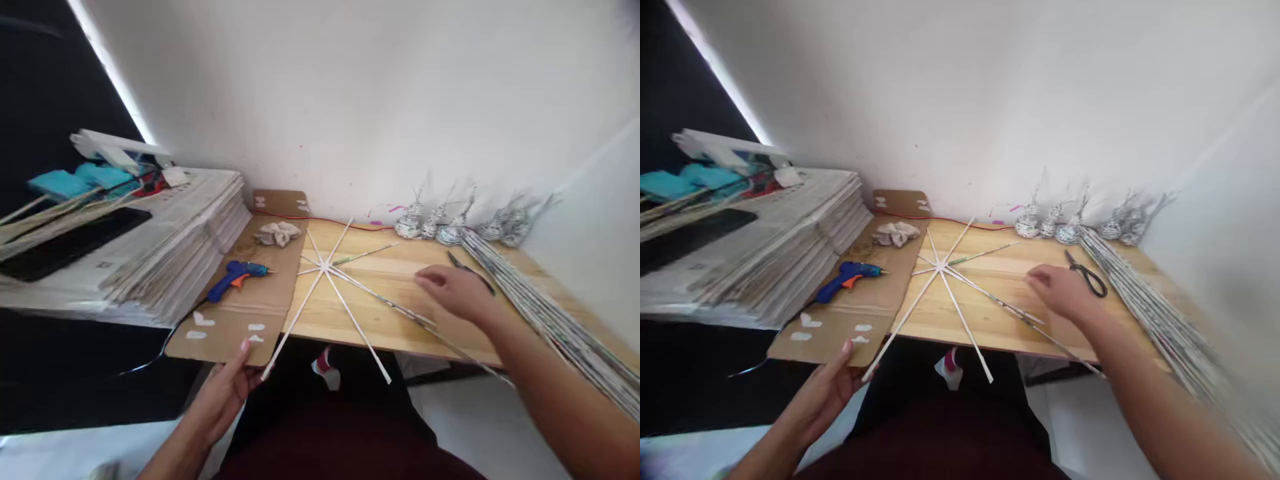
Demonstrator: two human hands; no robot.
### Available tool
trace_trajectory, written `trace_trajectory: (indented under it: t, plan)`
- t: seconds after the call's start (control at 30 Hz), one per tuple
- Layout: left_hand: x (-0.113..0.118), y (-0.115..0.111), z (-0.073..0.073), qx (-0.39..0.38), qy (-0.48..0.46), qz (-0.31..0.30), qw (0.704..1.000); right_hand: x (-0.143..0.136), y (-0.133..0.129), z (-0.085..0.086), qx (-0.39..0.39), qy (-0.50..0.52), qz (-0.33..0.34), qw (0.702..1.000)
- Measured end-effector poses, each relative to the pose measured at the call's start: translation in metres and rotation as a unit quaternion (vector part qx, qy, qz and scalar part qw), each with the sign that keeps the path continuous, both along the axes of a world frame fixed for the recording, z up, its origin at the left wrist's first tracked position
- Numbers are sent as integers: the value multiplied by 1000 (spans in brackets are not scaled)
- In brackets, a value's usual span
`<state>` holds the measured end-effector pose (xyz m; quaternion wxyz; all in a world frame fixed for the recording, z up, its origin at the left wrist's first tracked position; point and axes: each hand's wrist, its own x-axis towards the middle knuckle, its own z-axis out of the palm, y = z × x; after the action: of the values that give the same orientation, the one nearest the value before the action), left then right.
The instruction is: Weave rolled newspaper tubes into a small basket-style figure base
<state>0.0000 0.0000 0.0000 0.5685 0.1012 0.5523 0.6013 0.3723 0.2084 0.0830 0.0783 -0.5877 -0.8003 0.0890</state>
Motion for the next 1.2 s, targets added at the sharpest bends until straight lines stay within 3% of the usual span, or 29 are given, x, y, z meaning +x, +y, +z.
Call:
trace_trajectory:
  t: [0.07,0.2,0.43,0.7,0.87,1.03,1.2]
  plan:
    - [0,-1,-1,8,-7,-1,1000,-35,-11,-14,10,3,50,999]
    - [-2,-2,-3,16,-3,-2,1000,-96,-21,-30,110,-13,177,978]
    - [-6,-3,9,11,2,7,1000,-158,16,-32,121,-94,306,939]
    - [-6,1,18,8,-11,2,1000,-174,39,-45,132,-89,399,903]
    - [-8,1,17,29,-21,9,999,-179,43,-52,132,-8,384,914]
    - [-10,3,20,34,-37,11,999,-182,55,-56,112,73,403,905]
    - [-5,3,23,35,-23,25,999,-182,63,-55,95,61,427,897]
